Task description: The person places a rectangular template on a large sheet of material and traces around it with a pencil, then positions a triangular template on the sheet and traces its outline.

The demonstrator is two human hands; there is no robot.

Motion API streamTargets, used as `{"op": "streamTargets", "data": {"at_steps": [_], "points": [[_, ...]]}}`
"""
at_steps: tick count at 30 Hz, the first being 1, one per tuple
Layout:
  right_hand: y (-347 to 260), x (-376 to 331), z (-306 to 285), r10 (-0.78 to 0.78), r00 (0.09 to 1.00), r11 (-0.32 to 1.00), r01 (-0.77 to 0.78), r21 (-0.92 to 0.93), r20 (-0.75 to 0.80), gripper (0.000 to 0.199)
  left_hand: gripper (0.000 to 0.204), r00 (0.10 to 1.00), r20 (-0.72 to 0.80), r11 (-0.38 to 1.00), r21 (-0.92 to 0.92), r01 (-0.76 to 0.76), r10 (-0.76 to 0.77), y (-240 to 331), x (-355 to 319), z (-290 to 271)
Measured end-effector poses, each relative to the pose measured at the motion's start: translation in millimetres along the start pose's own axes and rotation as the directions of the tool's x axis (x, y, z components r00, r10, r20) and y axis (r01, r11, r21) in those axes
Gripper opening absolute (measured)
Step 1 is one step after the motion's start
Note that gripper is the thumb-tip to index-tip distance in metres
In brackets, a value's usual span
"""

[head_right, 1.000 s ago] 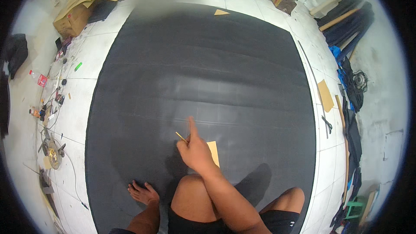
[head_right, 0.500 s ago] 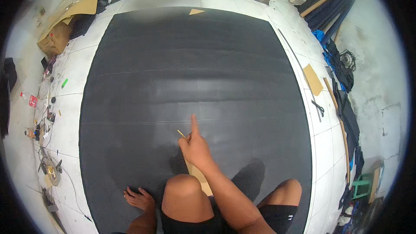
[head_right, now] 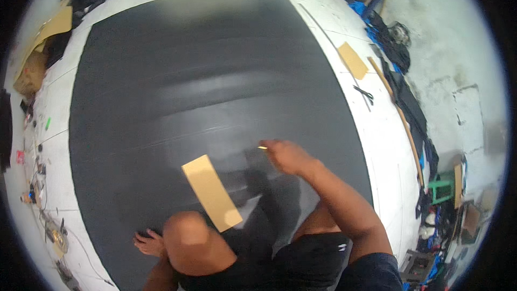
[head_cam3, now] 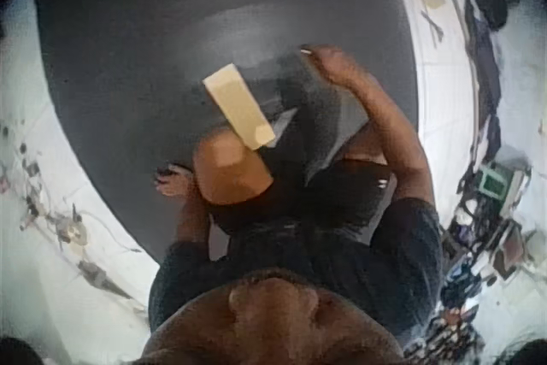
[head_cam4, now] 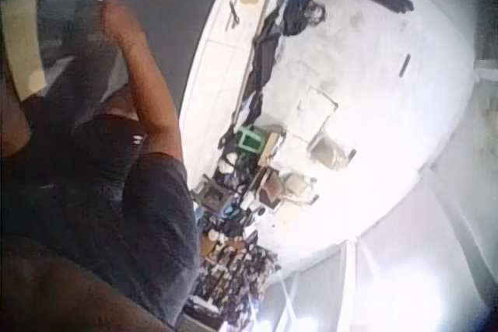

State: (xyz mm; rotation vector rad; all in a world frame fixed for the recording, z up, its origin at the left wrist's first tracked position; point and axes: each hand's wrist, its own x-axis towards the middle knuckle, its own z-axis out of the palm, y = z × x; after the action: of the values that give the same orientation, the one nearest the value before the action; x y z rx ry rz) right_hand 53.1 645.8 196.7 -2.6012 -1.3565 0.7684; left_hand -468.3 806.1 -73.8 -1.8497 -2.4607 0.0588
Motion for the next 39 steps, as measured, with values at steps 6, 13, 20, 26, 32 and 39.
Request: {"op": "streamTargets", "data": {"at_steps": [6,13,20,26,32,39], "points": [[178.9,-80.6,11.2,0.437,0.891,0.895,-0.444,-0.031,-0.125,0.034,0.075,0.94,-0.28,0.976,0.15,-0.16,0.197,2.0,13.6,-0.2],[259.4,-157.0,128.1,0.791,0.608,0.609,-0.77,0.191,-0.074,0.036,0.065,0.978,-0.093,0.977,0.122,-0.173,0.184,8.5,0.6,-12.5],[370.0,-132.1,145.5,0.906,0.409,0.423,-0.879,0.222,-0.106,0.066,0.054,0.853,0.417,0.945,-0.054,-0.321,0.314,-0.8,59.5,-70.3],[447.3,-113.6,135.5,0.946,0.289,0.325,-0.858,0.397,-0.149,0.07,0.047,0.723,0.633,0.951,-0.078,-0.298,0.278,-36.2,84.1,-116.8],[407.0,-107.8,142.2,0.912,0.308,0.404,-0.787,0.467,-0.269,0.058,0.047,0.661,0.705,0.953,-0.071,-0.296,0.258,-46.8,79.3,-142.7],[344.4,-113.7,164.9,0.846,0.453,0.533,-0.751,0.391,-0.282,0.055,0.047,0.607,0.748,0.948,-0.09,-0.306,0.267,-52.2,70.0,-143.1]]}}
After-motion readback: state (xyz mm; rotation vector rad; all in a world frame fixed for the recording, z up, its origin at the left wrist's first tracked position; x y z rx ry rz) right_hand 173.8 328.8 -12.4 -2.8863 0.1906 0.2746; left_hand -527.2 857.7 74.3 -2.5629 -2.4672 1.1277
